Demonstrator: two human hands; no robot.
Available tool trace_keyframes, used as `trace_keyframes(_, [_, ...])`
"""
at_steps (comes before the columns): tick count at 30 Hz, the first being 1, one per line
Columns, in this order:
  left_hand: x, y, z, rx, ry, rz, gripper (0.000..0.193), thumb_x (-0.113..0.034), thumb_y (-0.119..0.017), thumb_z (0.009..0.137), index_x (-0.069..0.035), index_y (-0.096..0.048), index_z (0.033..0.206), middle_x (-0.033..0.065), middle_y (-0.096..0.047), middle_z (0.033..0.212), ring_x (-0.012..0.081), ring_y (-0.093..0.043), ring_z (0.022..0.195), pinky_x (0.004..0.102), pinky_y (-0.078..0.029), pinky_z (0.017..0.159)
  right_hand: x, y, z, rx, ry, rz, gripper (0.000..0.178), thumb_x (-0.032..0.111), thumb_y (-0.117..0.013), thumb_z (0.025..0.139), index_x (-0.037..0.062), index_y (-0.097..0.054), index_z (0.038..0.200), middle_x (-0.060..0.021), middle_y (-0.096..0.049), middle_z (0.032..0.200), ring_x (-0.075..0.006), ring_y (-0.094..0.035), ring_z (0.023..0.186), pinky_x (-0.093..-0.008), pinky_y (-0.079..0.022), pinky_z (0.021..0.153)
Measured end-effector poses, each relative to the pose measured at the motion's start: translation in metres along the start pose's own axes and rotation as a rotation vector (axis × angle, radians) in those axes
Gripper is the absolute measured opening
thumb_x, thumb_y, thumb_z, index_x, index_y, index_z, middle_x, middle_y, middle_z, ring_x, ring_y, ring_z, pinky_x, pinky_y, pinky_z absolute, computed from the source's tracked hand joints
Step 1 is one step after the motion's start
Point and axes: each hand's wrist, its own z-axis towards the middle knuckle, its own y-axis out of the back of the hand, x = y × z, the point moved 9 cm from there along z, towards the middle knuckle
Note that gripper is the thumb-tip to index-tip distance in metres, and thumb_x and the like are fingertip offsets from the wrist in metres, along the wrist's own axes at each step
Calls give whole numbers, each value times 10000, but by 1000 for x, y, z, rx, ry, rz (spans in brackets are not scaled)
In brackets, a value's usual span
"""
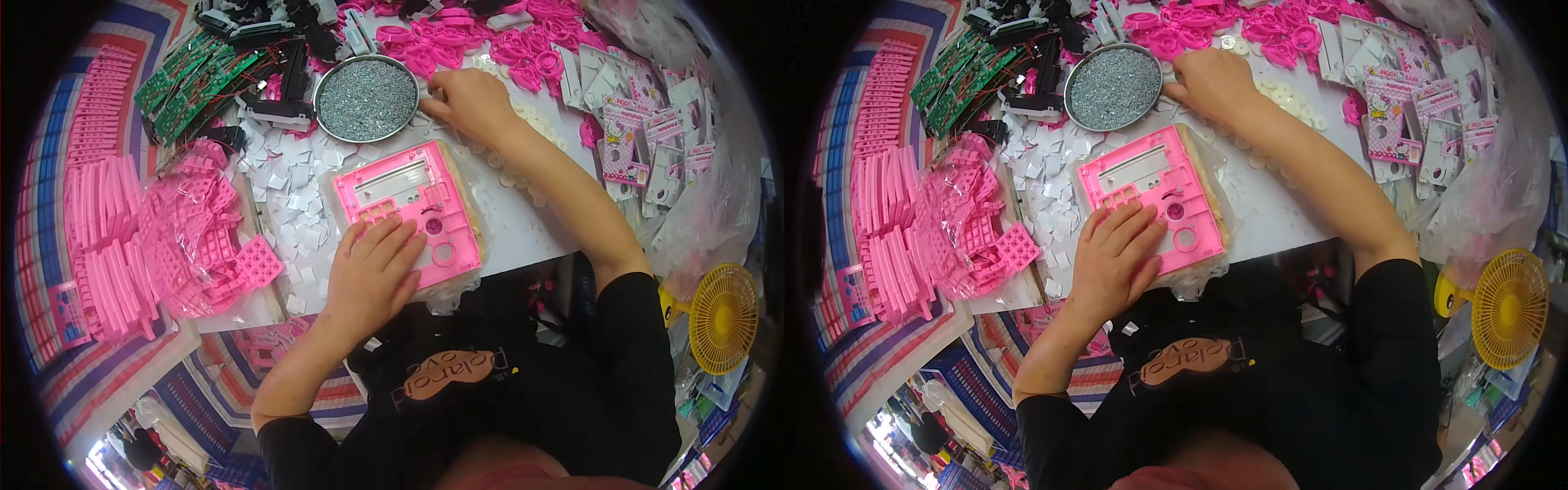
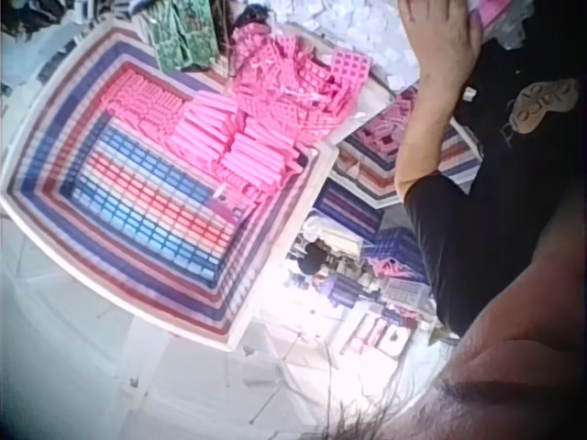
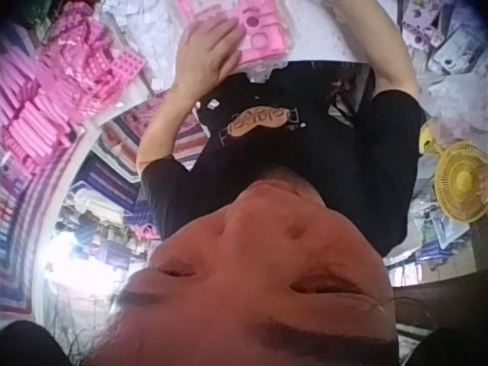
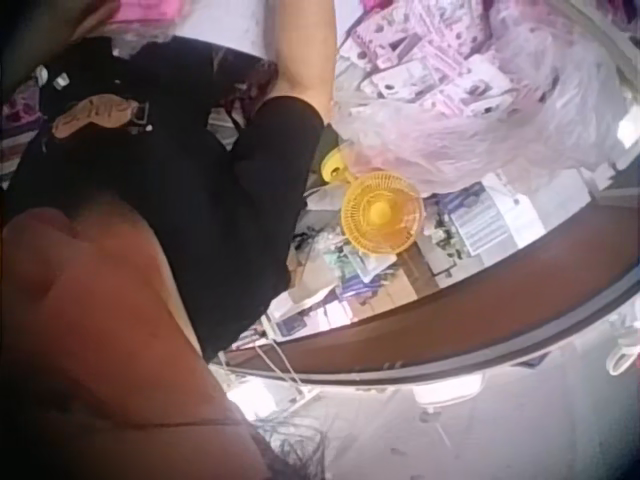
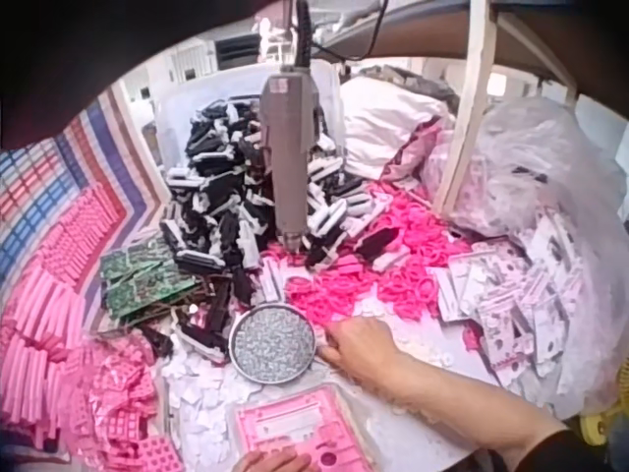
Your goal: Assembling electronic components and plastic parts into toy calculators using a hot glue gun.
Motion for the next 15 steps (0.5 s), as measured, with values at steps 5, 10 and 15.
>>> trace_keyframes(5, [2, 12, 0, -78, 42, -114, 467, -155, -748, 818, -89, -648, 1270, 118, -616, 1339, 300, -565, 1262, 460, -412, 1061, 19, 19, -18, -327, 298, -45, 135, 208, -675, 910, 94, -699, 977, -97, -722, 898, -331, -683, 758, -439, -541, 674])
trace_keyframes(10, [34, 48, 29, -285, 376, -389, 230, -165, -742, 875, -39, -671, 1053, 115, -680, 955, 288, -669, 819, 373, -529, 706, 92, 51, -78, -69, 646, 292, 140, 178, -646, 894, 97, -620, 1005, -94, -651, 786, -342, -662, 740, -451, -530, 653])
trace_keyframes(15, [31, 61, 48, -355, 219, -439, 131, -135, -727, 904, -16, -672, 905, 115, -634, 758, 271, -629, 655, 362, -485, 599, 107, 77, -94, -57, 391, 595, 202, 95, -725, 877, 6, -674, 1052, -98, -713, 833, -237, -714, 736, -334, -562, 662])
